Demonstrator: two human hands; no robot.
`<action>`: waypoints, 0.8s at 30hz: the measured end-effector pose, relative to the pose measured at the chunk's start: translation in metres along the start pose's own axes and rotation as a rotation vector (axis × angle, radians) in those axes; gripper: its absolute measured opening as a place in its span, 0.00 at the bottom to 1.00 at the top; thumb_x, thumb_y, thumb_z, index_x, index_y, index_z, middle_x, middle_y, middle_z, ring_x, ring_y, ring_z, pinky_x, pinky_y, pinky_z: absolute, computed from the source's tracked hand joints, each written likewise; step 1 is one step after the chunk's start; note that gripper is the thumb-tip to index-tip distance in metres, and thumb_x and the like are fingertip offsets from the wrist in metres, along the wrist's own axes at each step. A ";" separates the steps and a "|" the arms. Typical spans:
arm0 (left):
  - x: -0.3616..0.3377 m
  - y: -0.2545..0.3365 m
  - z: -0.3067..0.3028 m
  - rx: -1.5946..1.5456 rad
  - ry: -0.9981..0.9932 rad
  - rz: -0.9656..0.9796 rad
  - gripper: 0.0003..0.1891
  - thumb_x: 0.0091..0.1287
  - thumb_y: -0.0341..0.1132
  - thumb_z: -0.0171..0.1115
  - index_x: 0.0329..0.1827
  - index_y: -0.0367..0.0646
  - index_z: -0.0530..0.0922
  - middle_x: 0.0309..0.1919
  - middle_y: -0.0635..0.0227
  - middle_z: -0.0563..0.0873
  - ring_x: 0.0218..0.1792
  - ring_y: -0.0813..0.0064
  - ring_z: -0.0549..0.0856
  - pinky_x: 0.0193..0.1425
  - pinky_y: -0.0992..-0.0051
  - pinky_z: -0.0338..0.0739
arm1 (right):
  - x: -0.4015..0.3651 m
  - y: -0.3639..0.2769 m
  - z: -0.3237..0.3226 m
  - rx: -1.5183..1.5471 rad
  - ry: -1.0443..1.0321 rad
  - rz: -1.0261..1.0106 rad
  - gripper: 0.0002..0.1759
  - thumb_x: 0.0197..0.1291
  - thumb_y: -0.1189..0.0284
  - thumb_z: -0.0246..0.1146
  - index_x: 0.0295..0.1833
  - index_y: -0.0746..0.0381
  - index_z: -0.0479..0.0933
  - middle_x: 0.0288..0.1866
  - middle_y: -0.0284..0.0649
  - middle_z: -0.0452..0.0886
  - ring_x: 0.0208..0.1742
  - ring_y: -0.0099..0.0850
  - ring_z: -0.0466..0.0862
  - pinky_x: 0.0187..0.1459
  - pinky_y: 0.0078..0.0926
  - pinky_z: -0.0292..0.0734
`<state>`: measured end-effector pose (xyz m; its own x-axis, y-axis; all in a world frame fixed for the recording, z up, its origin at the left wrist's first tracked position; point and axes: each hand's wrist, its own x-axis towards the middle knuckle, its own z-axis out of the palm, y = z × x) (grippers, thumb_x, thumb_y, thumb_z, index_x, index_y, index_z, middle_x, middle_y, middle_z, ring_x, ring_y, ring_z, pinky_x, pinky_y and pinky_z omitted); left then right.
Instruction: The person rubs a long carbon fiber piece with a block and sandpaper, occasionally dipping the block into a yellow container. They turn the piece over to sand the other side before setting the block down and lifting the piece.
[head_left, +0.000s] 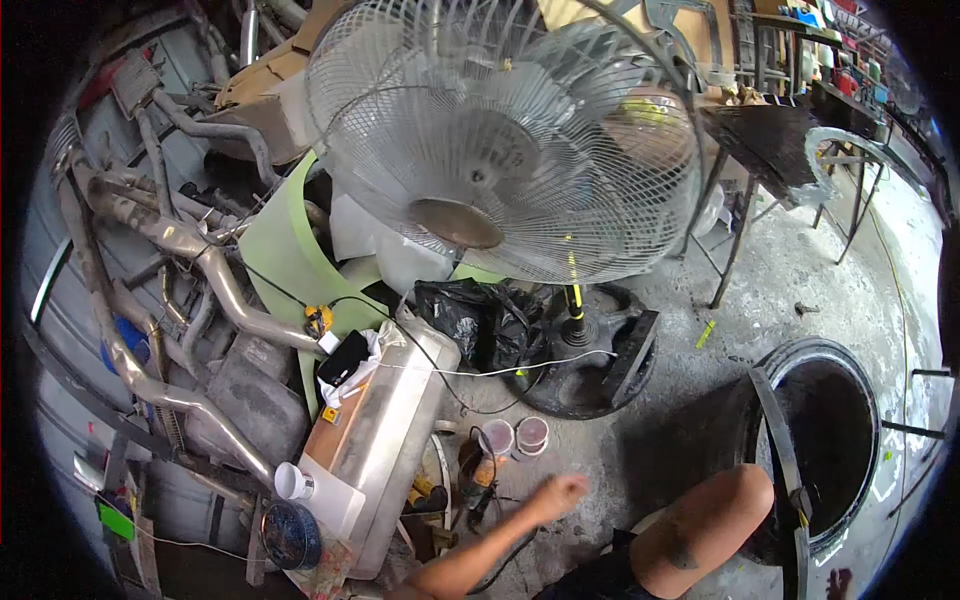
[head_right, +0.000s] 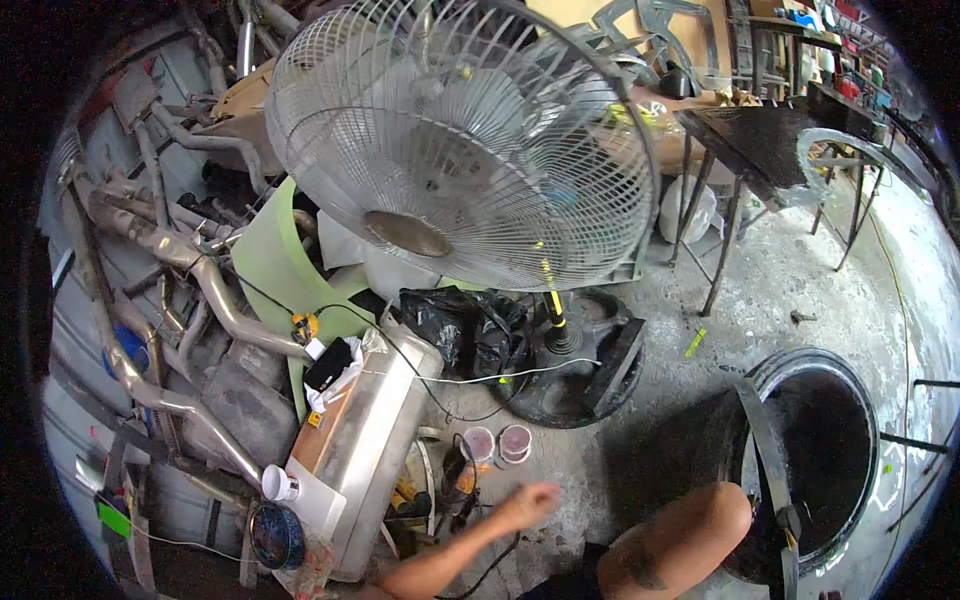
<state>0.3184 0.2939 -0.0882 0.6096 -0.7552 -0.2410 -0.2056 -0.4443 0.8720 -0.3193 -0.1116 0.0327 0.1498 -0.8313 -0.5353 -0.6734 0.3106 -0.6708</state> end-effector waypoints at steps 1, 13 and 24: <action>-0.006 0.038 0.018 -0.138 -0.231 -0.106 0.20 0.74 0.36 0.65 0.65 0.39 0.80 0.44 0.66 0.89 0.47 0.76 0.86 0.52 0.71 0.81 | -0.011 -0.009 0.019 0.036 -0.007 -0.040 0.22 0.71 0.58 0.64 0.61 0.61 0.81 0.51 0.41 0.87 0.41 0.32 0.85 0.38 0.31 0.80; -0.013 0.160 0.029 0.002 -0.863 0.110 0.31 0.65 0.50 0.75 0.64 0.40 0.79 0.60 0.62 0.83 0.57 0.70 0.83 0.56 0.70 0.81 | -0.158 -0.031 0.312 0.473 -0.219 -0.486 0.21 0.61 0.79 0.75 0.55 0.62 0.73 0.39 0.34 0.81 0.36 0.22 0.80 0.38 0.20 0.77; -0.072 0.207 0.044 0.252 -0.624 0.230 0.14 0.72 0.40 0.67 0.50 0.40 0.81 0.44 0.66 0.86 0.48 0.70 0.84 0.55 0.69 0.78 | -0.180 -0.053 0.280 0.401 -0.172 -0.801 0.09 0.64 0.74 0.73 0.41 0.64 0.80 0.37 0.36 0.78 0.30 0.26 0.81 0.31 0.23 0.77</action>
<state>0.1986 0.2347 0.0912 -0.0075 -0.9447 -0.3277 -0.4929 -0.2817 0.8232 -0.1080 0.1506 0.0214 0.5919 -0.7970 0.1197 -0.0245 -0.1663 -0.9858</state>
